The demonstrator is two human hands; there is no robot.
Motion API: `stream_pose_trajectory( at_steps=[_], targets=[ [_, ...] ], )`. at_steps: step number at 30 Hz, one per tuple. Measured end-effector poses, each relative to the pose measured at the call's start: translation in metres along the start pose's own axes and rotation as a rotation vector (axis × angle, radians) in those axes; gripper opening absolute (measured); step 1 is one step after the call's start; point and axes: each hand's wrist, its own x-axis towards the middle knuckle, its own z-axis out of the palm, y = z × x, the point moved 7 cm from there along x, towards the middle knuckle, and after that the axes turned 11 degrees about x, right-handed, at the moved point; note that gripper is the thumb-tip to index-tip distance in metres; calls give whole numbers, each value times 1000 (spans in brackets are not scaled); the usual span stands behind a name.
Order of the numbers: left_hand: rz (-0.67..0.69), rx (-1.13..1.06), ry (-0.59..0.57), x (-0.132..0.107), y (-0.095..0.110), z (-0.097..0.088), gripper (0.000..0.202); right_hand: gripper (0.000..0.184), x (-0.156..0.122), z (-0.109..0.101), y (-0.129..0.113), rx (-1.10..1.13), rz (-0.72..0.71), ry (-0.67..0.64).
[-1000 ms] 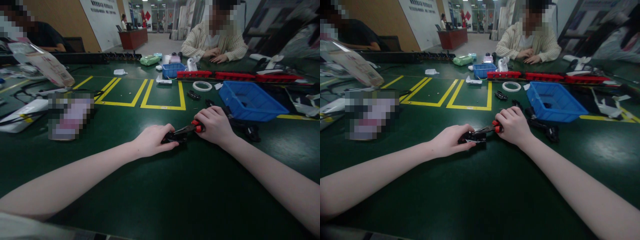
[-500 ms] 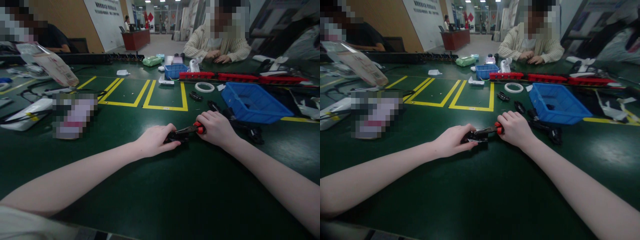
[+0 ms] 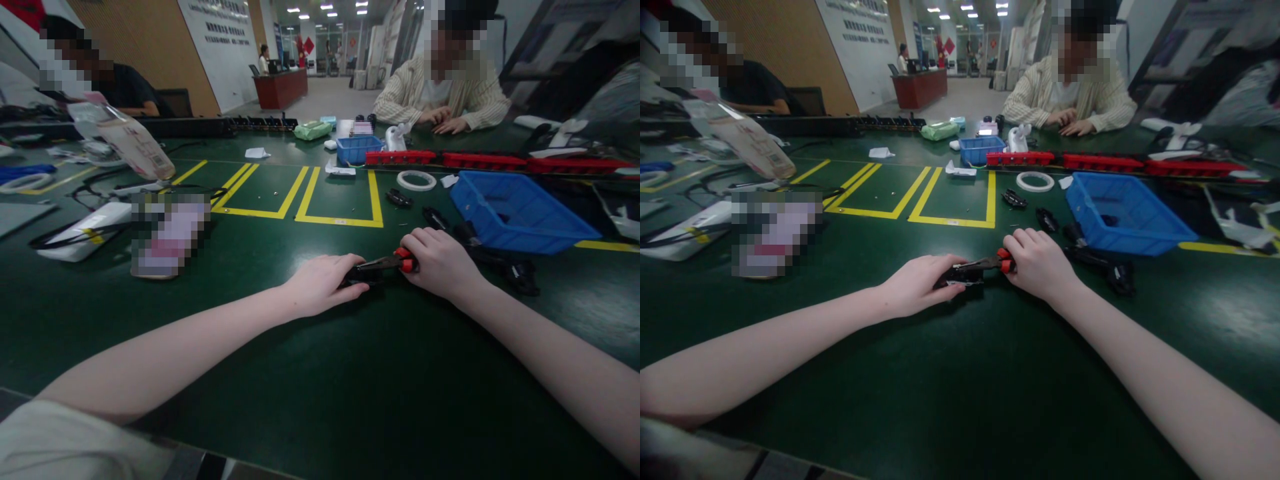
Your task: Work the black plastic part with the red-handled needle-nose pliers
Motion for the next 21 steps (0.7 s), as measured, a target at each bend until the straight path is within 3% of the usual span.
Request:
stream_pose_trajectory(
  at_steps=[21],
  targets=[
    [-13, -22, 7, 1, -2, -2, 34, 12, -2, -2, 0, -11, -36, 45]
  ],
)
